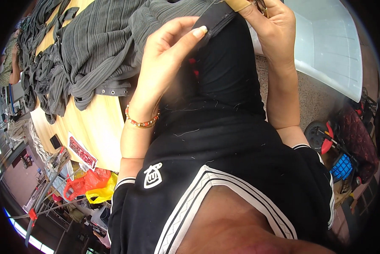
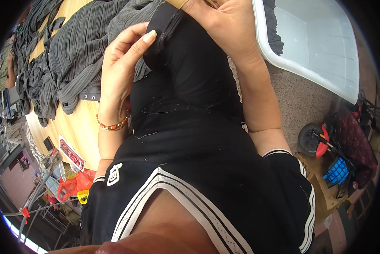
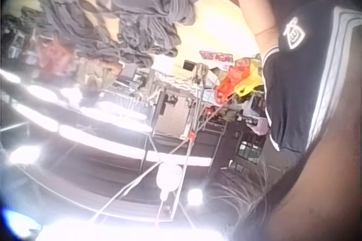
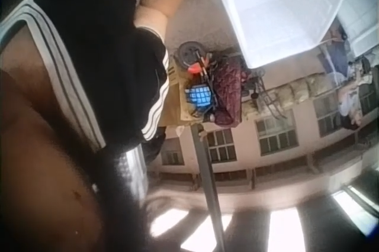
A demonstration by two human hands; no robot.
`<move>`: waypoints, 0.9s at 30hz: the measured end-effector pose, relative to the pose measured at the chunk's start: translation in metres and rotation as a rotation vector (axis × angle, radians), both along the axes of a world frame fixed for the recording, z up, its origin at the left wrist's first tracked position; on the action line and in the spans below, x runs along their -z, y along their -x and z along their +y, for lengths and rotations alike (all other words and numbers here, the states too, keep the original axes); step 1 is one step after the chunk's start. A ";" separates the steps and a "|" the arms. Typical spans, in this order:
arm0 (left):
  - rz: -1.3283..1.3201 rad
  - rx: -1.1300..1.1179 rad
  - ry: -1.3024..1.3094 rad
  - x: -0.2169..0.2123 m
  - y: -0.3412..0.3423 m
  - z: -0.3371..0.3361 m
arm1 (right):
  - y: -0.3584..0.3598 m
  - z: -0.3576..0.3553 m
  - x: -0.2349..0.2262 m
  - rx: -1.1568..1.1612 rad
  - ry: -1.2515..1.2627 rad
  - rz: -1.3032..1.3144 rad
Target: Trimming loose threads and inspecting grey fabric garments in a workshop.
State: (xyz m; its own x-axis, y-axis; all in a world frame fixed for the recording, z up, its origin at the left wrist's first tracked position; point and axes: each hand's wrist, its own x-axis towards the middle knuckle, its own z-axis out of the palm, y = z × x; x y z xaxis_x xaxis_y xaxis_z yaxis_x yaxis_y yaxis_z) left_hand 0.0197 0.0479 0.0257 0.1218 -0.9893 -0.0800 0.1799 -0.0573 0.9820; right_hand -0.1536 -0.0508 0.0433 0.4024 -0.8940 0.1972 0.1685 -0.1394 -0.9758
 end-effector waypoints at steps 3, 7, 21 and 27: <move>-0.026 0.005 0.005 0.002 -0.004 -0.001 | 0.003 0.000 0.000 0.049 0.039 0.045; 0.170 0.054 0.020 -0.006 -0.010 -0.005 | 0.011 -0.005 0.007 0.132 0.146 0.054; 0.046 0.224 -0.085 0.002 -0.008 0.000 | 0.022 -0.018 0.031 -0.218 -0.407 -1.141; 0.155 0.122 -0.097 0.002 -0.012 0.008 | 0.028 -0.014 0.012 0.394 0.093 0.063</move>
State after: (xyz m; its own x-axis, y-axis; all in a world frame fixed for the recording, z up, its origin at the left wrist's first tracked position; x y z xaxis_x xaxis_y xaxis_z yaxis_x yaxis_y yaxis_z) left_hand 0.0312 0.0563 0.0234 -0.0196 -0.9828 -0.1839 0.3141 -0.1806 0.9321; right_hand -0.1811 -0.0651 0.0310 0.0467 -0.9616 0.2705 0.0248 -0.2696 -0.9626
